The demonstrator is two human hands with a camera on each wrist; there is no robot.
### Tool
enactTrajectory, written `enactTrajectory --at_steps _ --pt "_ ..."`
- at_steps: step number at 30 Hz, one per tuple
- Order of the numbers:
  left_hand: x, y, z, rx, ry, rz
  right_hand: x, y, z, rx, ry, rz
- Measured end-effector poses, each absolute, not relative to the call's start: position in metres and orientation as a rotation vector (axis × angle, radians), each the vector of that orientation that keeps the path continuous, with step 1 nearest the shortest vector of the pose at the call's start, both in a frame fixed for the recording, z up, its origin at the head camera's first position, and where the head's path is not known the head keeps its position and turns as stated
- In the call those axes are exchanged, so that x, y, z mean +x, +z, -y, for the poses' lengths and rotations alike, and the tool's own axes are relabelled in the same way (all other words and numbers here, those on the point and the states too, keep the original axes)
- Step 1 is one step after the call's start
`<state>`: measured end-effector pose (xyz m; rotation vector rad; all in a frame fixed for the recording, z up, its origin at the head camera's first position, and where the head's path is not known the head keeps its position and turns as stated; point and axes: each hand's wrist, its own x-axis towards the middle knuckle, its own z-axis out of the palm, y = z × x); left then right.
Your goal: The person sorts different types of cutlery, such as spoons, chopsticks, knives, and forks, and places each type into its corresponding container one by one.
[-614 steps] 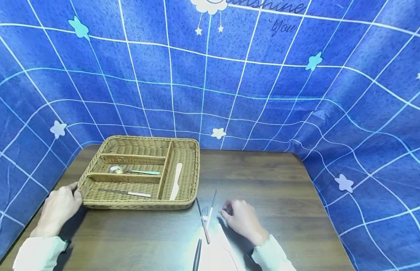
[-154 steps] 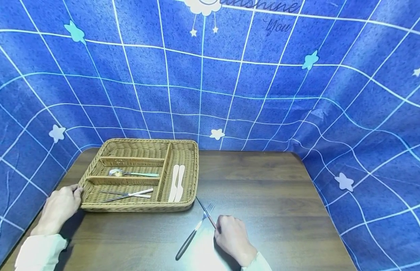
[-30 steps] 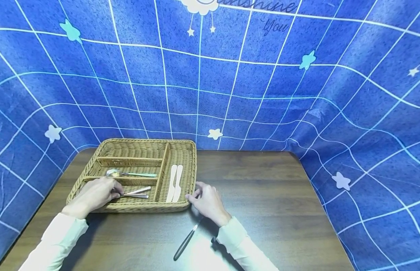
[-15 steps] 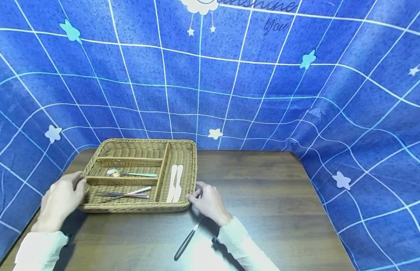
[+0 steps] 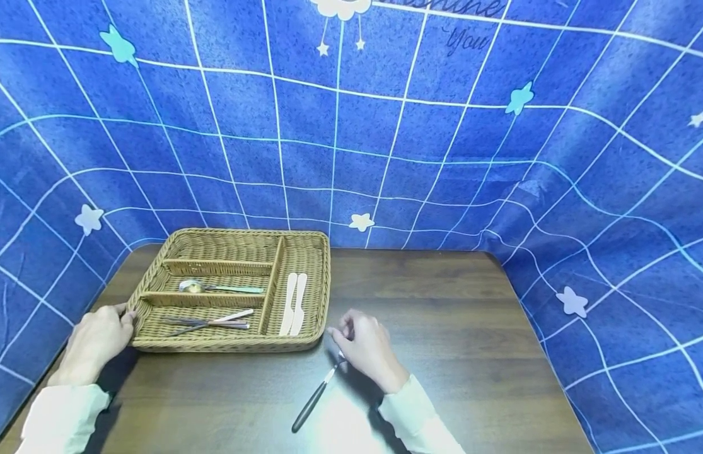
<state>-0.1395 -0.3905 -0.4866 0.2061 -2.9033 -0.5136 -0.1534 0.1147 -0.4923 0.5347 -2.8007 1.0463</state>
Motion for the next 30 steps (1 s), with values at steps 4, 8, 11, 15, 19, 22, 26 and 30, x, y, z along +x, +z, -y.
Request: enactTrajectory --at_steps 4,8,11,15,19,22,26,30 --pt "-0.139 -0.485 0.391 0.215 -0.510 2.922 -0.137 -0.491 -0.125 0.564 0.907 2.889" --pt "-0.138 -0.484 0.390 0.222 -0.517 2.926 -0.122 -0.493 -0.128 0.574 0.765 2.977" --pt "-0.138 -0.484 0.390 0.231 -0.518 2.927 -0.113 -0.496 -0.126 0.566 0.696 3.000" --pt "-0.137 -0.485 0.391 0.232 -0.508 2.918 -0.105 -0.498 -0.116 0.561 0.663 3.019" --pt "-0.137 -0.485 0.392 0.231 -0.506 2.915 -0.102 -0.501 -0.104 0.564 0.565 3.023" --pt "-0.138 -0.487 0.392 0.221 -0.503 2.914 -0.101 -0.506 -0.094 0.553 0.473 3.004" --pt "-0.138 -0.488 0.392 0.211 -0.495 2.914 -0.101 -0.514 -0.086 0.536 0.435 2.986" --pt "-0.139 -0.488 0.391 0.208 -0.496 2.916 -0.103 -0.518 -0.086 0.513 0.503 3.009"
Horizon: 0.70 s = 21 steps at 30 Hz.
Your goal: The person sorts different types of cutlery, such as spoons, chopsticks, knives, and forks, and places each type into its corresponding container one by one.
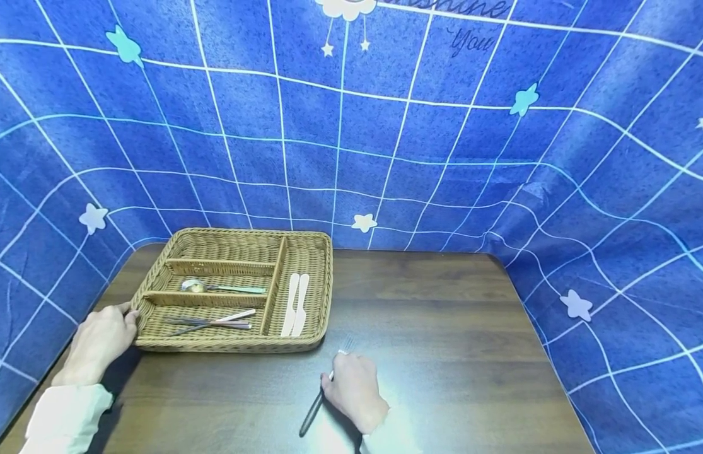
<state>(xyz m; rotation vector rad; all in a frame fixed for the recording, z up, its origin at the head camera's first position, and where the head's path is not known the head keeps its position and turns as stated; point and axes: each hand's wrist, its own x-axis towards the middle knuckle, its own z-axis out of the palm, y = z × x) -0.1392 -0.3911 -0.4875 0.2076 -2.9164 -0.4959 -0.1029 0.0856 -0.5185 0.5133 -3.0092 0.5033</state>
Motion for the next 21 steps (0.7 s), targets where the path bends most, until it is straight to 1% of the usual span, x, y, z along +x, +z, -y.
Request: enactTrajectory --at_steps 10,21 --pt "-0.140 -0.490 0.390 0.211 -0.495 2.907 -0.109 -0.515 -0.105 0.487 0.511 2.956" --pt "-0.139 -0.491 0.390 0.204 -0.490 2.900 -0.107 -0.512 -0.116 0.491 0.509 3.003"
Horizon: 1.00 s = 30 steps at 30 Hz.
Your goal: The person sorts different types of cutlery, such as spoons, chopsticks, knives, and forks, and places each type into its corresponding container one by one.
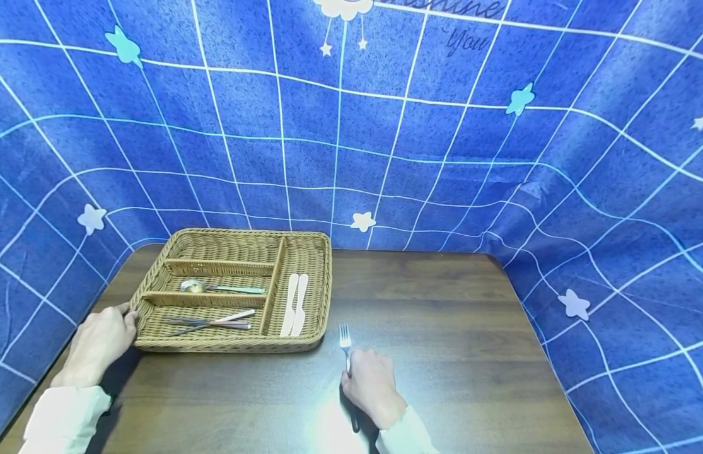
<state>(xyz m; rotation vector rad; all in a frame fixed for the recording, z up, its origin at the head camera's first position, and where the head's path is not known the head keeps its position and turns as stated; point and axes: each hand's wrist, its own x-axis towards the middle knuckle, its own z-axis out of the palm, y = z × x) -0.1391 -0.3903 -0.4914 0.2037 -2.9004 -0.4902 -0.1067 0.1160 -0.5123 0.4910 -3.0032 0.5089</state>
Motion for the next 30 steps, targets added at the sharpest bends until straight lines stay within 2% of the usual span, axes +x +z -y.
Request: enactTrajectory --at_steps 20,30 --pt "-0.137 -0.490 0.390 0.198 -0.489 2.895 -0.109 -0.509 -0.127 0.469 0.567 2.939" --pt "-0.139 -0.484 0.393 0.220 -0.518 2.958 -0.124 -0.485 -0.140 0.539 0.458 2.886"
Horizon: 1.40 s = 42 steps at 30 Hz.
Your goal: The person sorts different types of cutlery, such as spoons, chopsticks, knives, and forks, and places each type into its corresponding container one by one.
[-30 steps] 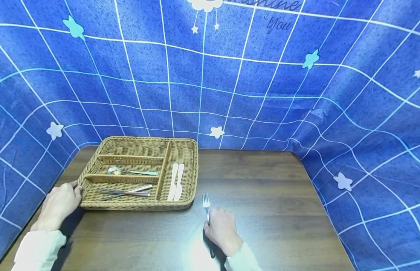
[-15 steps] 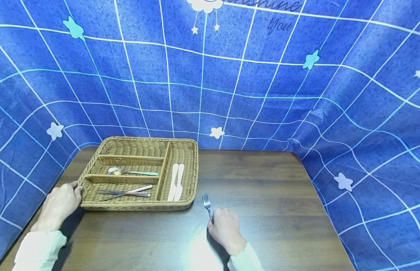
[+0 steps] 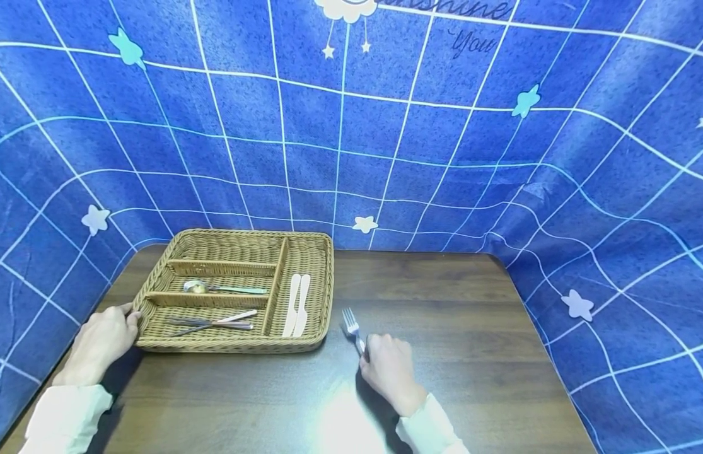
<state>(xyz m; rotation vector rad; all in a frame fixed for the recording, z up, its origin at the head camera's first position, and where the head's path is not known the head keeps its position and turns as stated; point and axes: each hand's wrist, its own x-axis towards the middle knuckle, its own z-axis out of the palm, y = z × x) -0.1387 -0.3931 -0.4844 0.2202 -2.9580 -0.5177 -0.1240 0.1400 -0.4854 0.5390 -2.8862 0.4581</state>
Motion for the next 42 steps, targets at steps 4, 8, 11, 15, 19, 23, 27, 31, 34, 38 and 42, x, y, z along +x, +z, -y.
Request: enactTrajectory --at_steps 4,8,11,15,19,23,27,31,34,38,42 --pt "-0.138 -0.478 0.388 0.287 -0.508 2.987 -0.137 -0.470 -0.143 0.656 0.361 2.814" --pt "-0.141 -0.462 0.363 0.239 -0.523 2.838 -0.151 -0.455 -0.141 0.773 0.292 2.728" --pt "-0.148 -0.442 0.327 0.002 -0.577 2.736 -0.160 -0.444 -0.135 0.847 0.272 2.690" --pt "-0.155 -0.415 0.269 -0.455 -0.570 2.690 -0.166 -0.433 -0.123 0.951 0.260 2.644" --pt "-0.158 -0.401 0.218 -0.850 -0.477 2.621 -0.170 -0.428 -0.106 1.079 0.241 2.560" --pt "-0.162 -0.402 0.180 -1.130 -0.367 2.556 -0.169 -0.426 -0.090 1.143 0.217 2.513" --pt "-0.165 -0.412 0.158 -1.254 -0.280 2.526 -0.165 -0.425 -0.079 1.169 0.168 2.522" --pt "-0.166 -0.420 0.152 -1.291 -0.244 2.516 -0.163 -0.423 -0.074 1.194 0.158 2.525" --pt "-0.167 -0.424 0.151 -1.297 -0.221 2.491 -0.161 -0.422 -0.072 1.207 0.175 2.531" --pt "-0.166 -0.428 0.150 -1.303 -0.198 2.423 -0.159 -0.422 -0.071 1.216 0.175 2.535" --pt "-0.166 -0.430 0.149 -1.317 -0.201 2.396 -0.158 -0.421 -0.071 1.212 0.196 2.543"
